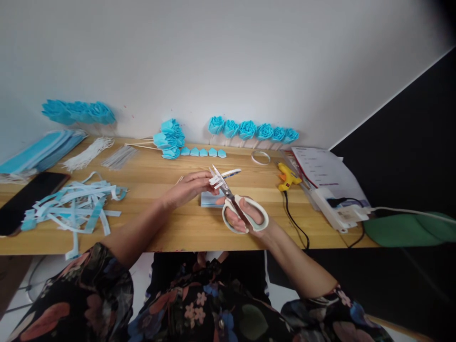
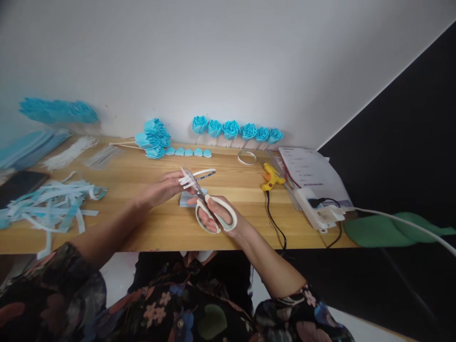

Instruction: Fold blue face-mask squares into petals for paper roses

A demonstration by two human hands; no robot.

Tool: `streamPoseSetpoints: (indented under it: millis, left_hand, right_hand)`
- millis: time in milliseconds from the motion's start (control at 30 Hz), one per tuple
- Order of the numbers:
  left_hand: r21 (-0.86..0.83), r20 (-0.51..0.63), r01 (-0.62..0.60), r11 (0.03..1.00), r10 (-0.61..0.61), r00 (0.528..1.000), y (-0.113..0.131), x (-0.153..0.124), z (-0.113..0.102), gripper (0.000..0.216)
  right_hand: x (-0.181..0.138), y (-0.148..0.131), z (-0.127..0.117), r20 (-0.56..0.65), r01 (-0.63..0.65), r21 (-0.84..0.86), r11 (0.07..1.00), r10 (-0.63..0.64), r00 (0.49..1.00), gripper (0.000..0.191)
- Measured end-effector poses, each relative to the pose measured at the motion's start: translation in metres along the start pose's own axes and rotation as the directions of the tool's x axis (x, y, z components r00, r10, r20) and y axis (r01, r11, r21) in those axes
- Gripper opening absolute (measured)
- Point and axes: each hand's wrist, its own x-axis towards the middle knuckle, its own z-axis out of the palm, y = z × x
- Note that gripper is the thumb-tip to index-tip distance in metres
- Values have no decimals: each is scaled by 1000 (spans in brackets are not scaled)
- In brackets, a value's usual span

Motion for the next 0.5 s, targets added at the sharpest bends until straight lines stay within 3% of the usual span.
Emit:
streamPoseSetpoints:
  millis: [200,500]
  left_hand:
    - [301,-8,-46,952,50,999,6,-3,1,43]
    - [277,-137,-5,961,45,990,-1,0,-3,36]
  right_hand:
    - [-1,1,2,-36,-12,-41,999,11,999,51]
    - [2,-2,16,-45,-74,-137,988,69,997,58]
